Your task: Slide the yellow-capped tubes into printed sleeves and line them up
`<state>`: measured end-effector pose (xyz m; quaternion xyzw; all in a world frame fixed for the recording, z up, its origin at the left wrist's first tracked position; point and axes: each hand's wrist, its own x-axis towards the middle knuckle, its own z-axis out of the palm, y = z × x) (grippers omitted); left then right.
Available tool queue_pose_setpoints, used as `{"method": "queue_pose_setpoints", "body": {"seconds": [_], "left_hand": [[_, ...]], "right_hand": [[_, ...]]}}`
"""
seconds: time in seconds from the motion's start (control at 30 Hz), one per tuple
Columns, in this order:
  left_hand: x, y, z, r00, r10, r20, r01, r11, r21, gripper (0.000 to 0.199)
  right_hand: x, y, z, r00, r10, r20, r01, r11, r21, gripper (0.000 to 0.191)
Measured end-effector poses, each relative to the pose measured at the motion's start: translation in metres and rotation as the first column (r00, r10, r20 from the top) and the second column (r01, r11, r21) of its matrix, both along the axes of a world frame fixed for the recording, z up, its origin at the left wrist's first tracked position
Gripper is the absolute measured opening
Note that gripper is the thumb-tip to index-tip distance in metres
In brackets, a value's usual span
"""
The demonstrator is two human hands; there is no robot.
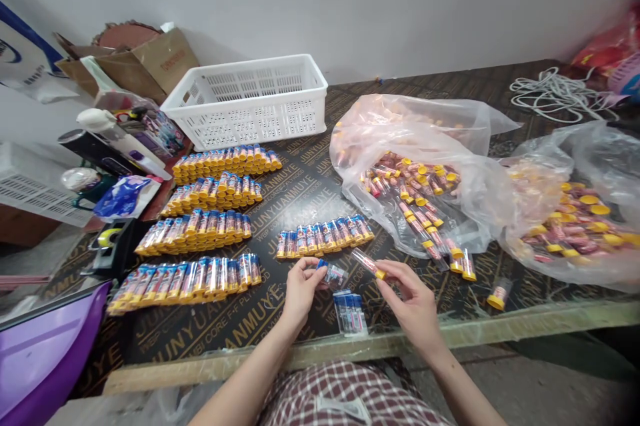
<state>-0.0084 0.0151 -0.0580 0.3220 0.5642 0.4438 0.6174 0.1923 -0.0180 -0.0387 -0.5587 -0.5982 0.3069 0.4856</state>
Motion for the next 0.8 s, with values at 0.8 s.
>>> {"method": "queue_pose_setpoints", "body": {"seconds": [0.8], "left_hand": [[0.005, 0.008, 0.015, 0.951, 0.189, 0.245, -0.178, 0.982, -0.069, 0.039]], "right_hand": [[-0.035, -0.014, 0.003, 0.968, 0.222, 0.118, -0.233, 0.968, 0.095, 0.035]]}}
